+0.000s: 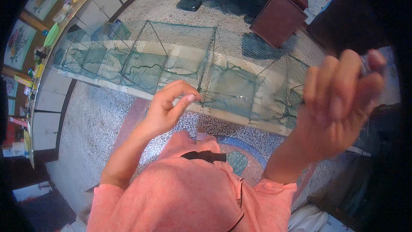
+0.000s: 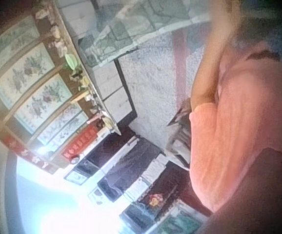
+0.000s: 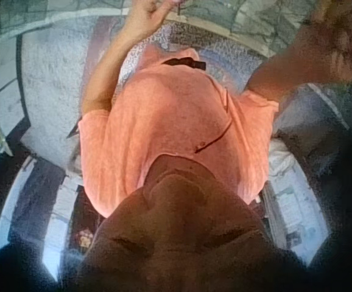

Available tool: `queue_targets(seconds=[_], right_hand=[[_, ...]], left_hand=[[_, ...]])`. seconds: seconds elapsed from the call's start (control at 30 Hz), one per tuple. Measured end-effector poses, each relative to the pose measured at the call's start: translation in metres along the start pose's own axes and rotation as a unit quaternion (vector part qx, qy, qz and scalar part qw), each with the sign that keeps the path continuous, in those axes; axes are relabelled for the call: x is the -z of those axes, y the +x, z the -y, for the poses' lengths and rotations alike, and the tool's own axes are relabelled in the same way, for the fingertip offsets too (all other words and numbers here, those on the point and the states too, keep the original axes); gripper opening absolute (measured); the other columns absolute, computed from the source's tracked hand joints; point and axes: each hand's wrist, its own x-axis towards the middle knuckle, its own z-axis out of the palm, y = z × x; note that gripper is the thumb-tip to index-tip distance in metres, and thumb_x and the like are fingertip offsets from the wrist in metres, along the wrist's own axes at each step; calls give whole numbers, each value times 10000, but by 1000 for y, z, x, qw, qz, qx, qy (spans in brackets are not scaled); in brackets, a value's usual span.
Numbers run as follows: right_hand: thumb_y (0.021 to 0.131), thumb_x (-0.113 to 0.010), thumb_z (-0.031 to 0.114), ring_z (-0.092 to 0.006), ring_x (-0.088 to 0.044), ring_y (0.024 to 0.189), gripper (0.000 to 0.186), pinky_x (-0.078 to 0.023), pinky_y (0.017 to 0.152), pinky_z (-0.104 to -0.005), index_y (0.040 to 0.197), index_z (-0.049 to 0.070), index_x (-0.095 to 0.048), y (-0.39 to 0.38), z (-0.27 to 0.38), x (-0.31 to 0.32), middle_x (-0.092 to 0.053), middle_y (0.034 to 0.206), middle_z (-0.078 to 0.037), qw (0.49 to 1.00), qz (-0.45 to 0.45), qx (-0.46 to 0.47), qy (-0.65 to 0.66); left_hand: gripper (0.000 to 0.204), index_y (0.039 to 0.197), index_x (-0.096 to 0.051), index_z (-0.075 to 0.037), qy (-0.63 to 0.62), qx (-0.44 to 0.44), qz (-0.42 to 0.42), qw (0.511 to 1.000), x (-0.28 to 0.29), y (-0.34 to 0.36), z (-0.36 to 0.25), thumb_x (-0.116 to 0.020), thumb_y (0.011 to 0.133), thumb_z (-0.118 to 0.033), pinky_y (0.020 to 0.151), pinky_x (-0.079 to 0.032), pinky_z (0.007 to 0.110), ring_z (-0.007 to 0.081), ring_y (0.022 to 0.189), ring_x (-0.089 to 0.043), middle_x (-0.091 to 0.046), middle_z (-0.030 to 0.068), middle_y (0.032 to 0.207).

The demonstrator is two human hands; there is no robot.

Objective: The person mends a large green mesh fishing net using a needle and thread, sewing along the rectangular sections of the net laid out on the floor.

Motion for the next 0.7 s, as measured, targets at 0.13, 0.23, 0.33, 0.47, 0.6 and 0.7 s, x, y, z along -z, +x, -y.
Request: queue_targets(seconds=[0.13, 0.23, 0.33, 0.47, 0.6, 0.7], right_hand=[[944, -512, 152, -98, -491, 626, 250, -424, 558, -214, 1162, 29, -502, 1, -37, -10, -543, 771, -52, 990, -25, -20, -134], [883, -570, 68, -146, -551, 734, 121, -457, 664, -254, 991, 15, -582, -3, -54, -15, -570, 810, -67, 961, 39, -132, -238], [802, -618, 79, -225, -561, 767, 79, -458, 677, -311, 876, 52, -626, 5, -76, -15, -573, 813, -69, 864, 220, -159, -425], [760, -629, 118, -273, -551, 815, 106, -451, 685, -371, 863, 95, -641, 2, -106, -3, -559, 806, -72, 758, 367, -182, -507], [752, -612, 116, -270, -541, 865, 95, -449, 700, -388, 838, 102, -648, 9, -132, 8, -540, 794, -73, 717, 451, -166, -505], [735, -600, 109, -269, -538, 892, 96, -454, 721, -386, 812, 99, -656, 20, -144, 13, -544, 808, -72, 675, 515, -164, -503]], left_hand=[[194, 943, -526, -27, -280, 79, -69, 954, -3, -16, 15, -433, 980, -194, 763, -440, 266, 143, 908, -585, -590, 40, 882], [207, 932, -512, -43, -358, 134, -122, 916, -1, -20, 20, -449, 980, -234, 701, -449, 262, 150, 837, -605, -578, 44, 864], [212, 918, -498, -64, -420, 176, -146, 878, -7, -27, 29, -439, 983, -256, 622, -419, 222, 121, 772, -602, -576, 41, 854], [196, 916, -490, -72, -426, 230, -174, 858, -16, -30, 27, -440, 982, -249, 579, -400, 208, 104, 730, -585, -574, 47, 855], [185, 925, -485, -72, -426, 246, -196, 848, -27, -33, 22, -434, 984, -239, 550, -383, 200, 92, 699, -569, -576, 56, 878], [183, 928, -485, -71, -393, 245, -209, 861, -34, -36, 20, -428, 986, -236, 525, -363, 188, 81, 669, -549, -578, 64, 906]])
